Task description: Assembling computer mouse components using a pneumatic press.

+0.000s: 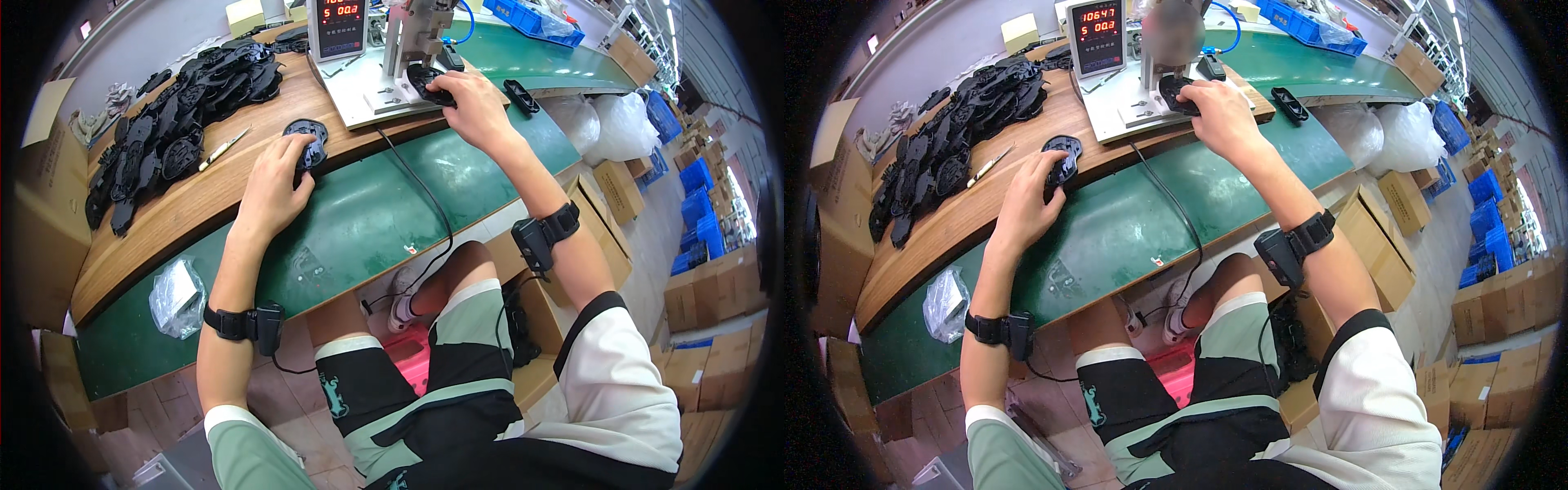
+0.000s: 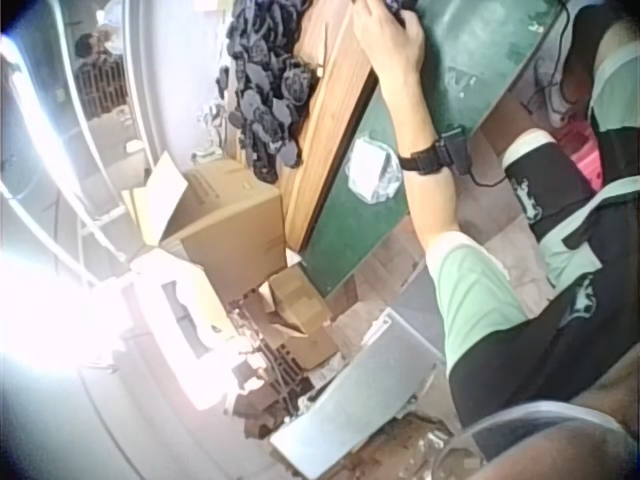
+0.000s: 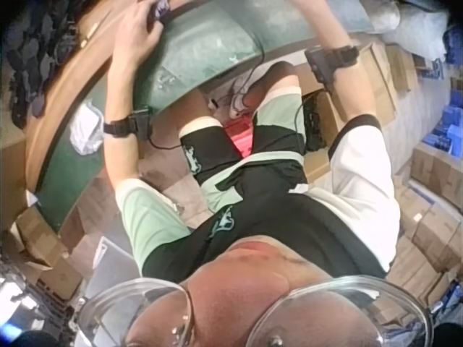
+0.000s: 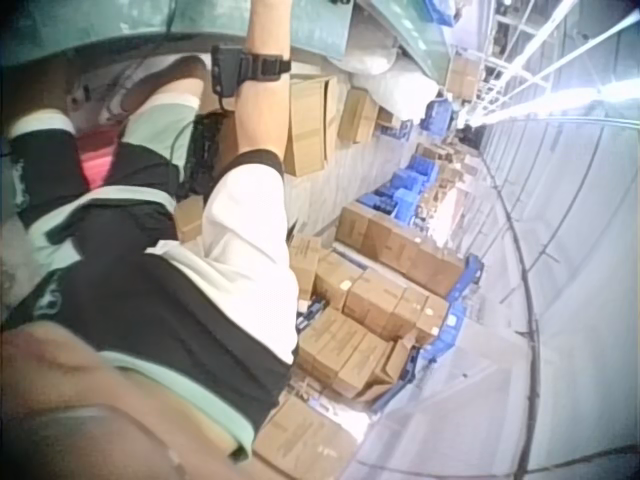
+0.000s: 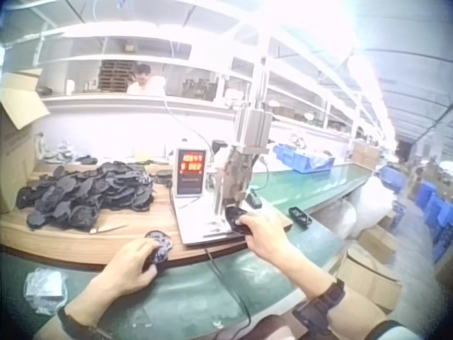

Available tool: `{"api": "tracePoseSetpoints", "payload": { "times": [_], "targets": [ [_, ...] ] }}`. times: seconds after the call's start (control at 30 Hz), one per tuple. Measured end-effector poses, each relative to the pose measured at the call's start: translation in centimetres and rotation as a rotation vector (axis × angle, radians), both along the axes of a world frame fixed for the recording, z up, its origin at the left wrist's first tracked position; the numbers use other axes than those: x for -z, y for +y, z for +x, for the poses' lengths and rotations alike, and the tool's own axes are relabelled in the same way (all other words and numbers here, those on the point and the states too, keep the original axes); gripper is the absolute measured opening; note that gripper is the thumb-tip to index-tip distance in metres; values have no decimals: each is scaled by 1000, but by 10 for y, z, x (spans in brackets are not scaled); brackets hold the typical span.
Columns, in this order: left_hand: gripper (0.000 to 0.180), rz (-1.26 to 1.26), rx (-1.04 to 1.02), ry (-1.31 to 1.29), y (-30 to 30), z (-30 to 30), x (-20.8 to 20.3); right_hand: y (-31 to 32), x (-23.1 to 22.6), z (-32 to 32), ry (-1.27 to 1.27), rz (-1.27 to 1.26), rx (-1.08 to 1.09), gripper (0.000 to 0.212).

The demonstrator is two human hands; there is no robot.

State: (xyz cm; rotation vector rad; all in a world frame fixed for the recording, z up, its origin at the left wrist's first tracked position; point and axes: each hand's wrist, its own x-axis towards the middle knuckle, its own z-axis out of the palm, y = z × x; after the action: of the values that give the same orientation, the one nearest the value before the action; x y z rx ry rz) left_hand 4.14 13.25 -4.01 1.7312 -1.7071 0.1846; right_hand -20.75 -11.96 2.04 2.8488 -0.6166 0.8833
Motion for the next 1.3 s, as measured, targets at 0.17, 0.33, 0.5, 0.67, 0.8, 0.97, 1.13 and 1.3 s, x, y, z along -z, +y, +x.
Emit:
{"api": "tracePoseSetpoints", "payload": {
  "times": [0.17, 0.33, 0.5, 0.67, 0.8, 0.97, 1.13, 1.3],
  "targets": [
    [51, 7, 17, -20, 0, 1, 0, 1, -2, 0, -2, 12, 2, 32],
    [50, 15, 39, -33, -6, 0, -1, -9, -8, -6, -46, 46, -27, 31],
    [47, -11, 23, -60, 1, 6, 4, 36, -2, -27, -317, 157, -61, 27],
    [43, -45, -34, -115, -4, 0, 3, 75, 66, -87, -152, 105, -31, 36],
    [44, -237, -442, -314, -5, 31, -1, 96, 63, -85, -42, 68, -53, 46],
    [55, -182, -908, -226, 23, 95, 9, 137, 23, 7, -137, 154, -330, 62],
    [41, -89, -927, -176, 27, 103, 5, 130, 62, 94, -16, 17, -384, 64],
    [35, -325, -864, -123, 29, 91, -12, 121, 47, 78, -81, 22, -318, 41]
  ]
}}
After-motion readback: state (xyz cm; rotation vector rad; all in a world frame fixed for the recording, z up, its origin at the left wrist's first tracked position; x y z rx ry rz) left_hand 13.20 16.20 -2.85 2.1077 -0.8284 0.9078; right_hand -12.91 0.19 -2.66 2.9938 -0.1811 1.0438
